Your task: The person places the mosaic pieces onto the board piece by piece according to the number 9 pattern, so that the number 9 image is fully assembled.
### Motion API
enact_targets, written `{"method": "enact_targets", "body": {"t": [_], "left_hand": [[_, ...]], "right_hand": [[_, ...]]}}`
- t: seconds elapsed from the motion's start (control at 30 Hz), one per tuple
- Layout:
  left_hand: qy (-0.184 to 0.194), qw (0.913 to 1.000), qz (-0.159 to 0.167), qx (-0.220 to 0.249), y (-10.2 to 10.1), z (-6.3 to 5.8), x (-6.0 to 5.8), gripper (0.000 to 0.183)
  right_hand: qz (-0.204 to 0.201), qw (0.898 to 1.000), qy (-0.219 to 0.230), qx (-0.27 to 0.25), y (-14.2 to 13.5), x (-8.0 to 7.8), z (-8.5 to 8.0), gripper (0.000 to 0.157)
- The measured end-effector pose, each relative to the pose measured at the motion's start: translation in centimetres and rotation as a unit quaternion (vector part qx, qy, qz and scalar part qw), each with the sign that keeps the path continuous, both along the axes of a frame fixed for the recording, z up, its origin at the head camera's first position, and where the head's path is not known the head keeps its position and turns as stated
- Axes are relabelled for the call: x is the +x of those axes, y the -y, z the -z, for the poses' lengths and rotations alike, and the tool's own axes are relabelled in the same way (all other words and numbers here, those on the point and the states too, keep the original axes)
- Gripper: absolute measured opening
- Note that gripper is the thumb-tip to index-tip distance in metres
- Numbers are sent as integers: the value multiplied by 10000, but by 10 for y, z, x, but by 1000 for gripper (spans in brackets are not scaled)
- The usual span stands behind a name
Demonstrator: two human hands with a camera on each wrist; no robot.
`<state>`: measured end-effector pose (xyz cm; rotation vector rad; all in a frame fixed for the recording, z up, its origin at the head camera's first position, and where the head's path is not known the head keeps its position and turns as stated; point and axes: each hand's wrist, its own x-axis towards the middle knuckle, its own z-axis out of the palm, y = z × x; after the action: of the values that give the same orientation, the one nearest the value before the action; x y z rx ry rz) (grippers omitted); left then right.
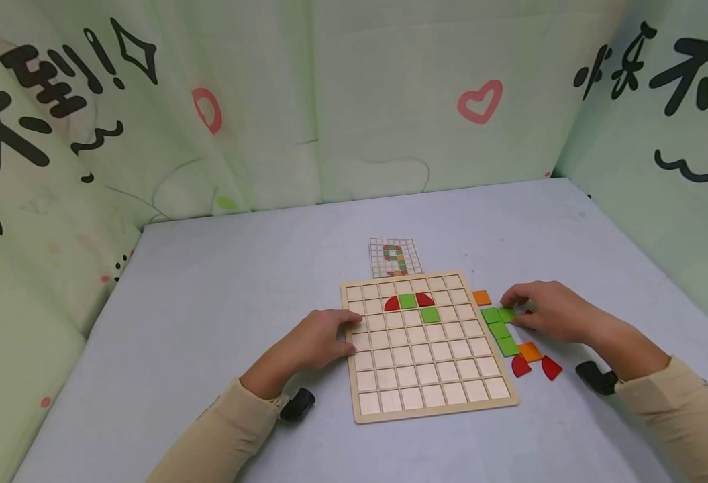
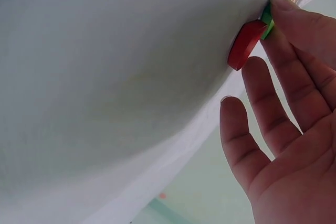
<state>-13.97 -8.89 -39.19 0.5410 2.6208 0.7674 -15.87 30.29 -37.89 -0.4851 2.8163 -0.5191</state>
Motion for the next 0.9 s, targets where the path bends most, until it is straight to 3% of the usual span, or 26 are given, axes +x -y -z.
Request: {"method": "enact_targets", "body": {"t": [0.43,0.9], "left_hand": [[22,10000,-44,5,0,-1,0,51],[-5,10000,2,2,0,-1,0,51]], "right_hand": [[40,9999,-107,90,1,-1,1,35],[9,9998,-209,63,9,0,-10,33]]}}
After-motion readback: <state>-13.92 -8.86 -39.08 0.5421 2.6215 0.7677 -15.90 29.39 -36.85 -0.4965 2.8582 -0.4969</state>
